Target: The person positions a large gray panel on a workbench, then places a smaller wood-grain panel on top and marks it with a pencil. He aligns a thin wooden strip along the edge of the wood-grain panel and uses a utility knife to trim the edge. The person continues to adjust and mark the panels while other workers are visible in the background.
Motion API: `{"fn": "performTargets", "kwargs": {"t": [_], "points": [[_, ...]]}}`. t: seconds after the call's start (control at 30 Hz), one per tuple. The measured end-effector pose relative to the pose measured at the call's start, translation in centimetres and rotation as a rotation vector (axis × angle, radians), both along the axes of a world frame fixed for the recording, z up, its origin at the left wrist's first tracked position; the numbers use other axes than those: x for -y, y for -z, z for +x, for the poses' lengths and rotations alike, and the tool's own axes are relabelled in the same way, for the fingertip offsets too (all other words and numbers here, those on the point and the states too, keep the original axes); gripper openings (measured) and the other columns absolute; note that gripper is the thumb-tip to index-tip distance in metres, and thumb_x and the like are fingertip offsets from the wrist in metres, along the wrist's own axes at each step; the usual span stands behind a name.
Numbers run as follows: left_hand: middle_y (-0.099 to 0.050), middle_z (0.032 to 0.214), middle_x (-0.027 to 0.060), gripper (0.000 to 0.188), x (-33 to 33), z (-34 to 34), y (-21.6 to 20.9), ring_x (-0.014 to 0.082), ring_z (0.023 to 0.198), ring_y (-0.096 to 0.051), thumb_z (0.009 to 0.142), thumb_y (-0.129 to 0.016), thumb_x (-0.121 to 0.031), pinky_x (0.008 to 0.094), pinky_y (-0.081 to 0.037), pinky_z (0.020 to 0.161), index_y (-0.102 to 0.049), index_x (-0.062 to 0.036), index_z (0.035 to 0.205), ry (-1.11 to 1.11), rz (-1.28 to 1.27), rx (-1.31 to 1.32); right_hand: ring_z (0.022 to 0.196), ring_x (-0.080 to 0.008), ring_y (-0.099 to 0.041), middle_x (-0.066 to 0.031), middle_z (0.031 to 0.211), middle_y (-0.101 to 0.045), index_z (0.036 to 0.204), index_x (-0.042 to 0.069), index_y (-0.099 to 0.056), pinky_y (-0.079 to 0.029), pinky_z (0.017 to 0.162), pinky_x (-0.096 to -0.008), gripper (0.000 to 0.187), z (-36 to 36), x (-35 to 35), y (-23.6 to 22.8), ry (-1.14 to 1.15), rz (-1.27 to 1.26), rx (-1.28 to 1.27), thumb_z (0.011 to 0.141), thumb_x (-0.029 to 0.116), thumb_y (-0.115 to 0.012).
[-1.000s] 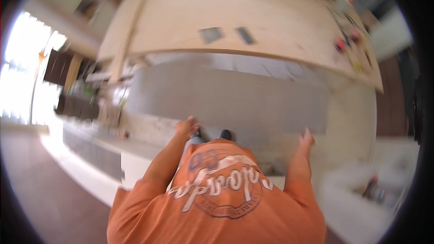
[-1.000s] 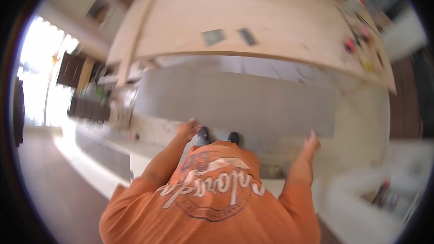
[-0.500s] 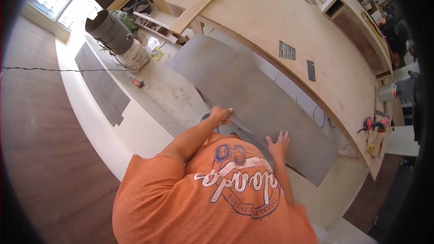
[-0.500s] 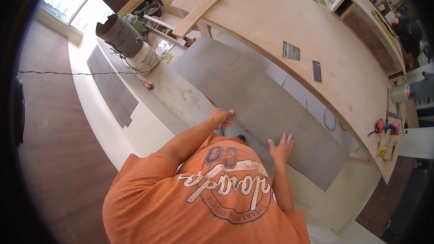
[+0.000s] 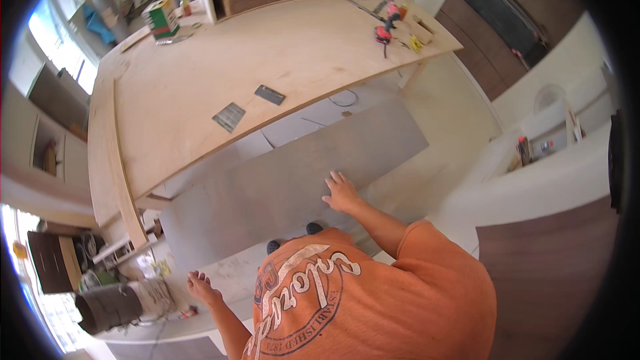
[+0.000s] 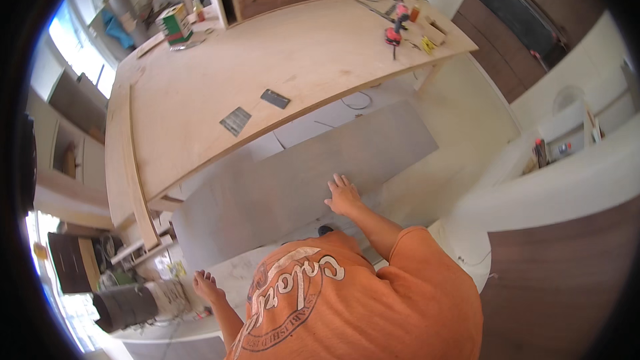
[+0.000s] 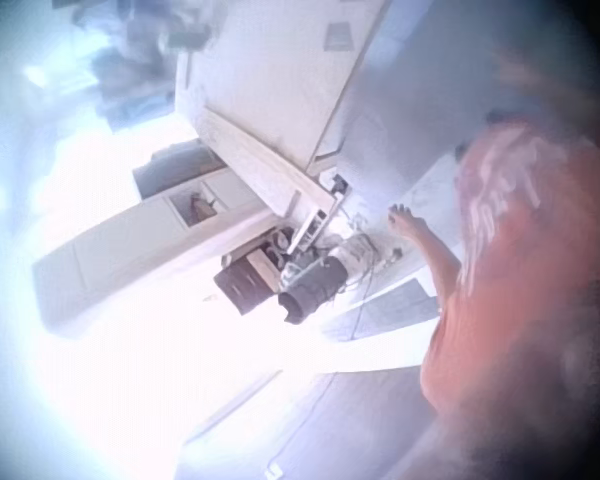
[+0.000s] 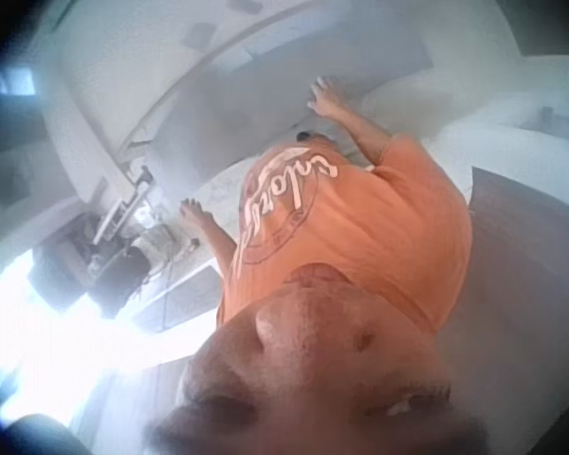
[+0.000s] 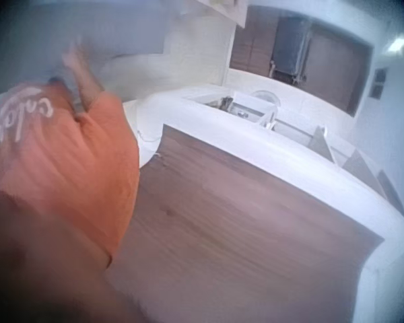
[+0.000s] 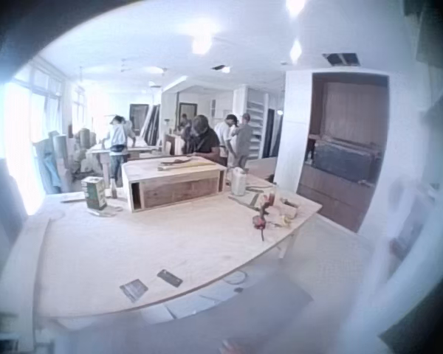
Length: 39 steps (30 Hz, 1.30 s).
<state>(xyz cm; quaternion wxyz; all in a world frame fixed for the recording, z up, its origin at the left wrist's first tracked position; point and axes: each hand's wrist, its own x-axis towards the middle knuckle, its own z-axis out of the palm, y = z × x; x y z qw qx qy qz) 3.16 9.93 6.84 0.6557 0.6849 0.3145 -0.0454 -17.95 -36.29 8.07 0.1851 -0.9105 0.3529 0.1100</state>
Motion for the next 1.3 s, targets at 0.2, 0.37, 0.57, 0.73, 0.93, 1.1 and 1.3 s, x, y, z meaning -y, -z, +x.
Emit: {"fn": "performTargets", "kwargs": {"t": [0.2,0.37,0.57,0.73,0.93,1.1,1.3], "points": [[-0.062,0.094,0.0041,0.027,8.0,6.5,-11.4,0.0117,0.079,-0.058,0.097,-0.055,-0.024,0.0247,-0.046,0.069,-0.058,-0.0019,0.111,0.434,0.1,0.503,0.136,-0.0359,-0.034,-0.0195,0.147,-0.037,0.132,0.003,-0.05,-0.032,0.109,-0.0451,0.058,-0.4,-3.1,0.3,-0.032,-0.047,0.224,0.084,0.032,-0.067],[-0.064,0.092,0.0147,0.023,14.4,9.1,-11.3,0.0257,0.083,-0.061,0.092,-0.06,-0.016,0.0344,-0.049,0.073,-0.06,0.0012,0.108,1.073,0.508,0.788,0.129,-0.0366,-0.042,-0.0182,0.14,-0.046,0.121,0.003,-0.058,-0.036,0.106,-0.0431,0.039,-2.4,-5.3,0.5,0.206,0.006,0.521,0.087,0.02,-0.063],[-0.063,0.101,0.0203,0.024,16.4,5.4,-1.6,0.0369,0.092,-0.06,0.083,-0.064,-0.012,0.0446,-0.048,0.081,-0.062,0.0008,0.104,1.526,0.597,0.745,0.12,-0.0334,-0.051,-0.0162,0.13,-0.055,0.111,0.004,-0.064,-0.041,0.101,-0.0412,0.027,-7.4,-3.0,0.5,0.483,-0.072,0.592,0.088,0.018,-0.062],[-0.062,0.105,0.0206,0.026,22.2,0.5,-1.7,0.0389,0.099,-0.058,0.082,-0.066,-0.011,0.0455,-0.046,0.087,-0.062,0.001,0.104,1.706,0.49,0.738,0.098,-0.0338,-0.062,-0.0165,0.104,-0.066,0.097,0.002,-0.068,-0.05,0.084,-0.0413,0.018,-14.0,5.1,-0.7,0.827,-0.353,0.779,0.088,0.015,-0.06],[-0.055,0.122,0.0231,0.032,32.7,-3.6,-3.5,0.0419,0.114,-0.05,0.081,-0.067,-0.012,0.0476,-0.042,0.095,-0.06,-0.0001,0.11,1.919,0.519,0.772,0.091,-0.0292,-0.067,-0.0185,0.094,-0.069,0.098,-0.003,-0.066,-0.051,0.081,-0.036,0.032,-19.6,17.2,-2.7,1.331,-0.286,0.927,0.089,0.028,-0.063],[-0.038,0.143,0.0245,0.045,46.3,-8.9,-3.6,0.0462,0.13,-0.035,0.081,-0.068,-0.016,0.0514,-0.035,0.104,-0.056,-0.0026,0.122,2.059,0.617,0.753,0.092,-0.0278,-0.066,-0.0184,0.096,-0.069,0.099,-0.004,-0.066,-0.05,0.08,-0.0352,0.035,-26.2,29.9,-3.5,1.448,-0.339,0.987,0.089,0.029,-0.063],[-0.007,0.157,0.0229,0.082,60.5,-14.5,1.1,0.0449,0.143,-0.006,0.084,-0.066,-0.031,0.0637,-0.016,0.11,-0.022,-0.0094,0.149,2.178,0.812,0.639,0.097,-0.0324,-0.064,-0.0194,0.101,-0.067,0.102,-0.002,-0.065,-0.05,0.085,-0.0389,0.032,-36.3,45.8,-6.8,1.506,-0.46,0.797,0.086,0.026,-0.063]]}}
